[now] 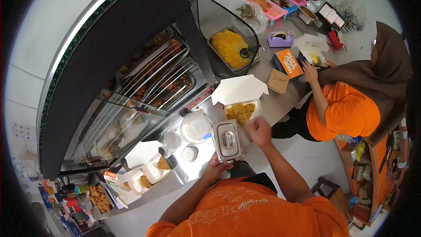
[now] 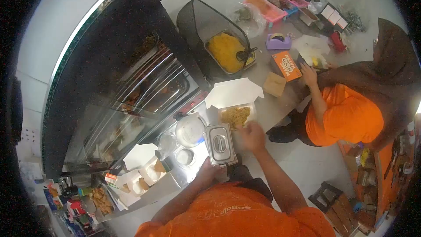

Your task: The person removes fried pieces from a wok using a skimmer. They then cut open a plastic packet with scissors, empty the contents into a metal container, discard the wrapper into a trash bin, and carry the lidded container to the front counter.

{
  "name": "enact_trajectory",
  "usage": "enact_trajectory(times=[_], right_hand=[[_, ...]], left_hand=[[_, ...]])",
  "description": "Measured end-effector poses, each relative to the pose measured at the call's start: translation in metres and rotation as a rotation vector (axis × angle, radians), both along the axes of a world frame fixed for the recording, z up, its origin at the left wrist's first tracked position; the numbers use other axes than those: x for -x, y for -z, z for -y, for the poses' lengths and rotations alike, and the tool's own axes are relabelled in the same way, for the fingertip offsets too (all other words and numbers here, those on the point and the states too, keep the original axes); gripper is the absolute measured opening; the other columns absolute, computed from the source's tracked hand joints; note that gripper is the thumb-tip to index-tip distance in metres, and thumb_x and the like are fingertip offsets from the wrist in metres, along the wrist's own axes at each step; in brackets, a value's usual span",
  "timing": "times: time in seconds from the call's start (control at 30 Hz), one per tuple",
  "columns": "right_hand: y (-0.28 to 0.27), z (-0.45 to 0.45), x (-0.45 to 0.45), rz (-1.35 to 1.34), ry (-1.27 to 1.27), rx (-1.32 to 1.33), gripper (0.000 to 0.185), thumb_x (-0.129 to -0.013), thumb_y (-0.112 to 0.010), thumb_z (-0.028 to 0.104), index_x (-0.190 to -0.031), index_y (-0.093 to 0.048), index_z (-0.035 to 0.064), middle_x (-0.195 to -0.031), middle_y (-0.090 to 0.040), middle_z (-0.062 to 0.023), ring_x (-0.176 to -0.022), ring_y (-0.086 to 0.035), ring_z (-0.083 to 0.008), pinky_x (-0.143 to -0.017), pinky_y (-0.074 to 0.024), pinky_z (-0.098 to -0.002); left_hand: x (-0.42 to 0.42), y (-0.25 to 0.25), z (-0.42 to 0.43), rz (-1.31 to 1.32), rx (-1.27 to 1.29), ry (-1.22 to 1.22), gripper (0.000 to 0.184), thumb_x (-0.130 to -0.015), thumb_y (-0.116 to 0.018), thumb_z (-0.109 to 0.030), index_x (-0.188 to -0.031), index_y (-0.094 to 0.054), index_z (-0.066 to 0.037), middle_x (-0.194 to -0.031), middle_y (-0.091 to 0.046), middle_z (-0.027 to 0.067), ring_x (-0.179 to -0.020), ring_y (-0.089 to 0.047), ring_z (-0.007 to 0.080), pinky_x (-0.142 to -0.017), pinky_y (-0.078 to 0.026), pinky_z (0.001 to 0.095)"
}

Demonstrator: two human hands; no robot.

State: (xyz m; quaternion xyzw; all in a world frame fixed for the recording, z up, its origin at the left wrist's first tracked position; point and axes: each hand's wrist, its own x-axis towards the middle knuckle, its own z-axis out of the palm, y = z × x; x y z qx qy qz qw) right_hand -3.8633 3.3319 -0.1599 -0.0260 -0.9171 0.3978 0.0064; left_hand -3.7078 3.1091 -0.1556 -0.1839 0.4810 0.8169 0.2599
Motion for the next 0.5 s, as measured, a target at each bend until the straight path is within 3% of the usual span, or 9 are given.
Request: enact_trajectory(times=[0.03,0.1,0.2,0.27,0.37,0.5], right_hand=[[0.006,-0.008,0.016,-0.166,0.179,-0.071,0.037,-0.085,-0.073,0.031,-0.104,-0.063,0.0005,-0.090,-0.065,-0.0171,-0.083,-0.064,-0.0345,-0.076,-0.0509,-0.0411],[0.026,-0.027,0.044,-0.135,0.210,-0.168,0.037,-0.087,-0.069,0.026,-0.111,-0.061,-0.0001,-0.104,-0.063,-0.0216,-0.095,-0.063,-0.0384,-0.084,-0.0496,-0.0455],[0.045,-0.060,0.064,0.037,-0.026,-0.288,0.033,-0.090,-0.064,0.019,-0.116,-0.060,0.0000,-0.105,-0.064,-0.0243,-0.098,-0.062,-0.0422,-0.087,-0.0488,-0.0486],[0.053,-0.086,0.072,0.107,0.021,-0.282,0.032,-0.091,-0.060,0.016,-0.118,-0.059,0.0002,-0.109,-0.062,-0.0254,-0.104,-0.059,-0.0423,-0.091,-0.0469,-0.0496],[0.049,-0.123,0.085,0.251,0.094,-0.299,0.032,-0.092,-0.060,0.015,-0.120,-0.059,-0.0007,-0.109,-0.064,-0.0271,-0.105,-0.060,-0.0442,-0.090,-0.0474,-0.0493],[0.050,-0.138,0.092,0.138,0.017,-0.242,0.036,-0.092,-0.063,0.018,-0.121,-0.058,-0.0029,-0.108,-0.065,-0.0284,-0.104,-0.061,-0.0459,-0.088,-0.0489,-0.0480]], left_hand=[[-0.002,0.001,0.001,-0.012,0.003,-0.008,0.055,-0.098,-0.056,-0.005,-0.145,-0.029,-0.013,-0.128,-0.060,0.0120,-0.102,-0.067,0.0226,-0.087,-0.057,0.0337],[-0.005,0.006,0.002,-0.013,-0.003,-0.007,0.054,-0.098,-0.056,-0.005,-0.145,-0.029,-0.013,-0.128,-0.059,0.0116,-0.102,-0.066,0.0222,-0.086,-0.057,0.0333],[-0.002,0.007,-0.001,-0.007,0.019,0.007,0.051,-0.098,-0.055,-0.005,-0.143,-0.031,-0.012,-0.128,-0.059,0.0104,-0.103,-0.066,0.0215,-0.085,-0.057,0.0327],[0.004,-0.002,-0.005,-0.025,0.102,0.006,0.049,-0.098,-0.056,-0.005,-0.141,-0.034,-0.012,-0.126,-0.060,0.0096,-0.101,-0.067,0.0210,-0.084,-0.057,0.0325],[0.018,0.017,-0.011,-0.057,-0.024,-0.066,0.049,-0.097,-0.054,-0.005,-0.141,-0.033,-0.007,-0.131,-0.054,0.0107,-0.110,-0.061,0.0218,-0.093,-0.053,0.0355],[0.055,0.016,-0.013,-0.034,-0.064,-0.091,0.045,-0.100,-0.051,-0.004,-0.140,-0.031,-0.006,-0.131,-0.053,0.0132,-0.108,-0.063,0.0251,-0.096,-0.054,0.0371]])
